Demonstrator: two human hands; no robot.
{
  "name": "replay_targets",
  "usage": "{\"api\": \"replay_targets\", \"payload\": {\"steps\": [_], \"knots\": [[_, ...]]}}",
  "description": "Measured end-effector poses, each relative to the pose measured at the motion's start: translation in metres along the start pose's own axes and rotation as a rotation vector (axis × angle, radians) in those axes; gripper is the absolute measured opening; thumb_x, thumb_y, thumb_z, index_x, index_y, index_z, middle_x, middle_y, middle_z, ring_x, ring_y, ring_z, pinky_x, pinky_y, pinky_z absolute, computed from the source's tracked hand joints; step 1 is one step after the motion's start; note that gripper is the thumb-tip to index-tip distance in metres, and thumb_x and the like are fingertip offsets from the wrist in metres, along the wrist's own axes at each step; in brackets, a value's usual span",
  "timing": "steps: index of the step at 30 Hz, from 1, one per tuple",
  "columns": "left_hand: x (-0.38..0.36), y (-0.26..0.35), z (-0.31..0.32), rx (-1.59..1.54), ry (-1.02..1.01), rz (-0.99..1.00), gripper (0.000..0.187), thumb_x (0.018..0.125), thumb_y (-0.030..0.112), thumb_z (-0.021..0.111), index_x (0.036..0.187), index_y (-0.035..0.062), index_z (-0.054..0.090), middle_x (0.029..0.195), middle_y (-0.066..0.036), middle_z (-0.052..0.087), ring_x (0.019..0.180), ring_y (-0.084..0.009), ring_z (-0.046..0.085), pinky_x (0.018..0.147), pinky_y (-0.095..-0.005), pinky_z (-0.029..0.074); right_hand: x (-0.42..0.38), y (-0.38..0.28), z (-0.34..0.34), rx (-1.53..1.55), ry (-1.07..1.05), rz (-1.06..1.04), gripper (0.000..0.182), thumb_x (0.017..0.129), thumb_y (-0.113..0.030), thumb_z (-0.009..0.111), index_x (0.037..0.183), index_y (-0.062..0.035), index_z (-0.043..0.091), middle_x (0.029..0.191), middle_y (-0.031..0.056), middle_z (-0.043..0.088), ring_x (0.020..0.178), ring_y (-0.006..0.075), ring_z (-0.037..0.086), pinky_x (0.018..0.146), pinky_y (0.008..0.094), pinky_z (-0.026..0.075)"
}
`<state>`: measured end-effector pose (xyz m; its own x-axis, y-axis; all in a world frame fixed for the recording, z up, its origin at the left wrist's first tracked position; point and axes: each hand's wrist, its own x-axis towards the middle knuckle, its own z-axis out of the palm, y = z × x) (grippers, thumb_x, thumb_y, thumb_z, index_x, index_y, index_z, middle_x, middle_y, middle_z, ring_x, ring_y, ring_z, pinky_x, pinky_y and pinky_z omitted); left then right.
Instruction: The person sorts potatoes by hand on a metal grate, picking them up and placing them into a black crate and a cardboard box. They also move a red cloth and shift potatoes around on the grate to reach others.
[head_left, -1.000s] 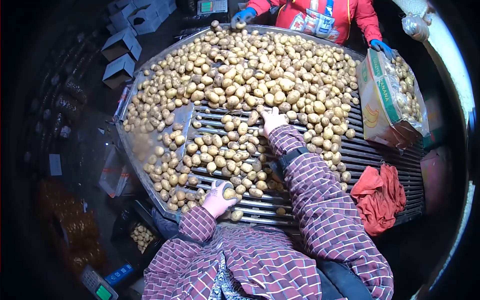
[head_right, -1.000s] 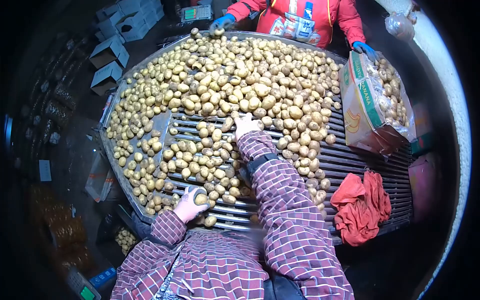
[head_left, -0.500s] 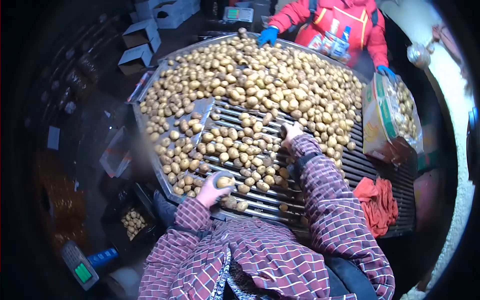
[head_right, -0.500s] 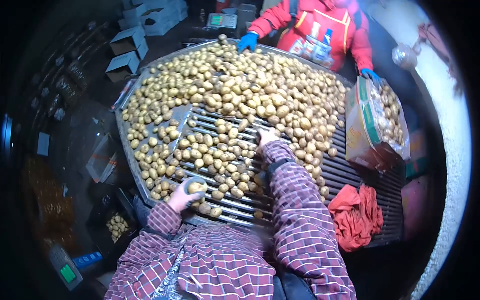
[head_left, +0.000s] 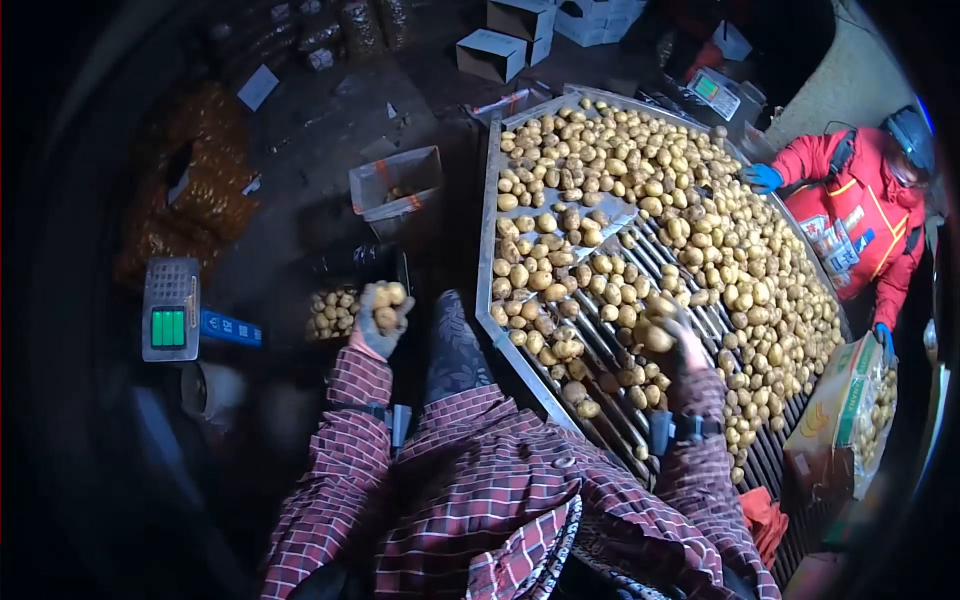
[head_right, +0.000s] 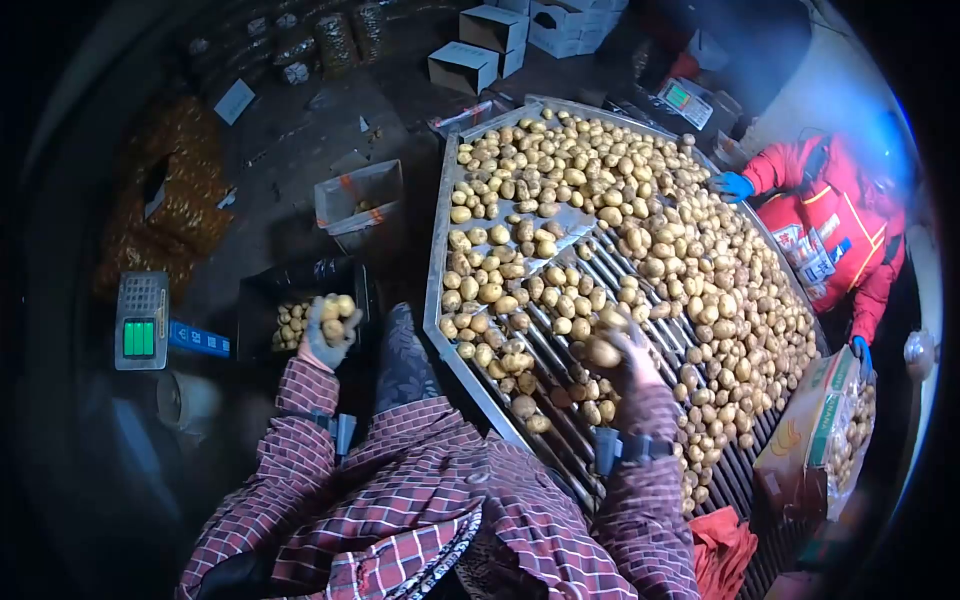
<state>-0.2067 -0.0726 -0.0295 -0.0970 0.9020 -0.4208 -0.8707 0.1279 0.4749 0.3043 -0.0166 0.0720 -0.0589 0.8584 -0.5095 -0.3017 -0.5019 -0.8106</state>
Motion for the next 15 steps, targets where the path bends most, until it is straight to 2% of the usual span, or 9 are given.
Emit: {"api": "replay_targets", "payload": {"steps": [3, 4, 6, 7, 8, 9, 11, 14, 15], "knots": [[0.012, 0.038, -0.046, -0.022, 0.164, 0.022, 0.038, 0.086, 0.048, 0.056, 0.107, 0.0155, 0.058, 0.106, -0.007, 0.059, 0.099, -0.0302, 0.058, 0.073, -0.0406, 0.048, 0.011, 0.000, 0.127, -0.122, -0.345, 0.106, 0.057, 0.083, -0.021, 0.066, 0.134, -0.0145, 0.043, 0.120, 0.0070, 0.055, 0.097, 0.0225, 0.062, 0.078, 0.0358, 0.055], [0.019, 0.050, -0.068, 0.003, 0.167, 0.011, 0.043, 0.087, 0.051, 0.051, 0.108, 0.0145, 0.057, 0.107, -0.008, 0.059, 0.098, -0.0302, 0.057, 0.077, -0.0443, 0.047, 0.017, -0.003, 0.170, -0.536, -0.459, 0.058, 0.051, 0.088, -0.020, 0.059, 0.136, -0.0190, 0.042, 0.128, 0.0141, 0.052, 0.108, 0.0291, 0.058, 0.092, 0.0398, 0.049], [0.038, 0.080, -0.127, 0.027, -0.048, -0.141, 0.053, 0.089, 0.059, 0.040, 0.109, 0.0124, 0.056, 0.108, -0.010, 0.058, 0.096, -0.0301, 0.056, 0.086, -0.0518, 0.044, 0.043, 0.047, 0.220, -1.239, -0.711, -0.372, 0.048, 0.096, -0.012, 0.041, 0.139, -0.0326, 0.040, 0.137, 0.0260, 0.042, 0.132, 0.0352, 0.036, 0.109, 0.0392, 0.031], [0.037, 0.085, -0.121, 0.086, -0.452, -0.268, 0.060, 0.090, 0.059, 0.039, 0.123, 0.0102, 0.052, 0.123, -0.012, 0.054, 0.108, -0.0297, 0.054, 0.098, -0.0517, 0.039, 0.046, 0.070, 0.235, -1.077, -0.636, -0.609, 0.052, 0.094, -0.024, 0.048, 0.144, -0.0228, 0.033, 0.139, 0.0261, 0.039, 0.133, 0.0340, 0.036, 0.109, 0.0371, 0.032], [0.012, 0.079, -0.081, 0.214, 0.245, -0.075, 0.043, 0.093, 0.049, 0.043, 0.125, 0.0216, 0.051, 0.131, -0.010, 0.051, 0.111, -0.0329, 0.053, 0.094, -0.0470, 0.043, 0.019, 0.055, 0.248, -0.695, -0.513, -0.321, 0.070, 0.088, -0.037, 0.059, 0.144, -0.0086, 0.030, 0.141, 0.0269, 0.036, 0.133, 0.0357, 0.034, 0.111, 0.0376, 0.029], [0.023, 0.087, -0.108, 0.190, 0.353, -0.037, 0.042, 0.096, 0.044, 0.041, 0.134, 0.0259, 0.044, 0.135, -0.009, 0.046, 0.122, -0.0337, 0.046, 0.098, -0.0459, 0.041, 0.028, 0.075, 0.239, -0.677, -0.510, -0.397, 0.086, 0.080, -0.046, 0.066, 0.141, 0.0016, 0.029, 0.140, 0.0272, 0.038, 0.131, 0.0371, 0.037, 0.109, 0.0389, 0.031], [0.001, 0.060, -0.033, 0.415, 0.592, 0.050, 0.043, 0.097, 0.036, 0.042, 0.138, 0.0227, 0.041, 0.137, -0.010, 0.045, 0.125, -0.0307, 0.044, 0.101, -0.0431, 0.039, 0.015, 0.067, 0.195, -0.847, -0.394, -0.366, 0.066, 0.081, -0.036, 0.065, 0.135, -0.0031, 0.043, 0.132, 0.0245, 0.048, 0.124, 0.0344, 0.046, 0.105, 0.0384, 0.036], [0.030, 0.032, -0.063, 0.677, 0.388, 0.266, 0.045, 0.096, 0.030, 0.047, 0.138, 0.0147, 0.041, 0.137, -0.013, 0.044, 0.124, -0.0287, 0.045, 0.102, -0.0415, 0.038, 0.005, 0.057, 0.084, -1.030, -0.100, -0.605, 0.047, 0.079, -0.029, 0.064, 0.117, -0.0013, 0.058, 0.111, 0.0211, 0.059, 0.106, 0.0356, 0.056, 0.094, 0.0397, 0.045], [0.035, 0.021, -0.048, 0.745, 0.305, 0.276, 0.045, 0.096, 0.028, 0.047, 0.137, 0.0121, 0.041, 0.137, -0.014, 0.045, 0.122, -0.0280, 0.046, 0.101, -0.0412, 0.038, -0.012, 0.053, 0.044, -1.071, 0.123, -0.650, 0.045, 0.080, -0.028, 0.063, 0.116, -0.0008, 0.058, 0.110, 0.0201, 0.060, 0.105, 0.0349, 0.057, 0.093, 0.0399, 0.045]]}}
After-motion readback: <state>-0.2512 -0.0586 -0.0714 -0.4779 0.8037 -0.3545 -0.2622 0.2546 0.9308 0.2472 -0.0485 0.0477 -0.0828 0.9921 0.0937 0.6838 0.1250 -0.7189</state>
